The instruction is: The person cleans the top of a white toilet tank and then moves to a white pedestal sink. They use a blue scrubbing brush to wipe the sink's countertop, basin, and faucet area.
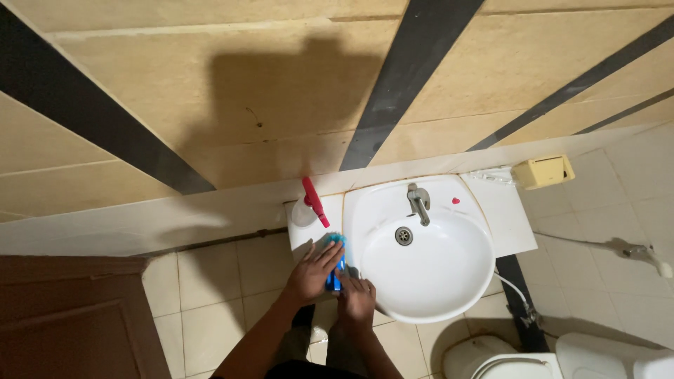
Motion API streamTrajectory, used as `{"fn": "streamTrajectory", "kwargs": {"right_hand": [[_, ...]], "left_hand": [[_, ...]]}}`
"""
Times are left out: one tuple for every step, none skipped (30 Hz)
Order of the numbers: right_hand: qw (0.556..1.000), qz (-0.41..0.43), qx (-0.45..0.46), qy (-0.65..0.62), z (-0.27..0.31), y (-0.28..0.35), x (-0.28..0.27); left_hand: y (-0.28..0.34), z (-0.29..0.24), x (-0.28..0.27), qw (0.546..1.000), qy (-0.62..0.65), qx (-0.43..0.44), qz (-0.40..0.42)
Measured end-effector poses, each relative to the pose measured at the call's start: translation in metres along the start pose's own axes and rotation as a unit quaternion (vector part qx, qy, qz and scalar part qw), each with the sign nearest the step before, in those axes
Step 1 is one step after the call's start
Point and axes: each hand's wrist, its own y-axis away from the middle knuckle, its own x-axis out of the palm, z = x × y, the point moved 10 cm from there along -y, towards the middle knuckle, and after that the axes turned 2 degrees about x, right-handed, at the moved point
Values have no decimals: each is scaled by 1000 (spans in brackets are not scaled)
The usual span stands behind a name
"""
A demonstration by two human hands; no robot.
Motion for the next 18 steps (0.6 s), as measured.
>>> {"fn": "streamTrajectory", "kwargs": {"right_hand": [[1000,0,-1,0,1,-3,-1],[1000,10,13,12,0,-5,1],[999,20,28,25,-2,-7,2],[999,21,27,25,0,-6,-1],[999,24,29,19,1,-6,-4],[999,28,31,14,3,-5,-7],[999,29,30,15,2,-2,-11],[998,42,43,23,-2,1,-11],[996,55,56,31,-6,4,-12],[996,57,54,32,-5,10,-15],[998,41,28,34,0,14,-22],[999,24,1,36,5,19,-29],[999,27,-3,37,11,21,-35],[999,37,3,19,16,23,-40],[999,46,7,1,20,24,-45],[999,50,1,1,19,24,-42],[999,53,9,3,15,25,-39],[998,57,18,4,11,26,-36]], "left_hand": [[-1,0,-2,1000,0,-1,-1],[-1,2,-2,1000,-2,-10,6],[-1,4,-2,1000,-4,-19,13],[0,2,-3,1000,-4,-20,13],[1,1,-3,1000,-2,-24,10],[2,0,-4,1000,0,-28,7],[8,-3,-2,1000,1,-30,6],[14,-8,-7,999,-2,-23,-31],[21,-13,-12,998,-5,-18,-67],[28,-18,-13,997,-4,-20,-68],[33,-21,-12,997,-22,-27,-64],[39,-25,-12,997,-40,-33,-59],[44,-29,-9,997,-39,-38,-61],[49,-32,-2,998,-28,-43,-40],[53,-35,4,998,-18,-49,-21],[54,-37,2,998,-20,-55,-24],[57,-39,-3,997,-25,-67,-39],[59,-41,-7,995,-30,-79,-54]]}}
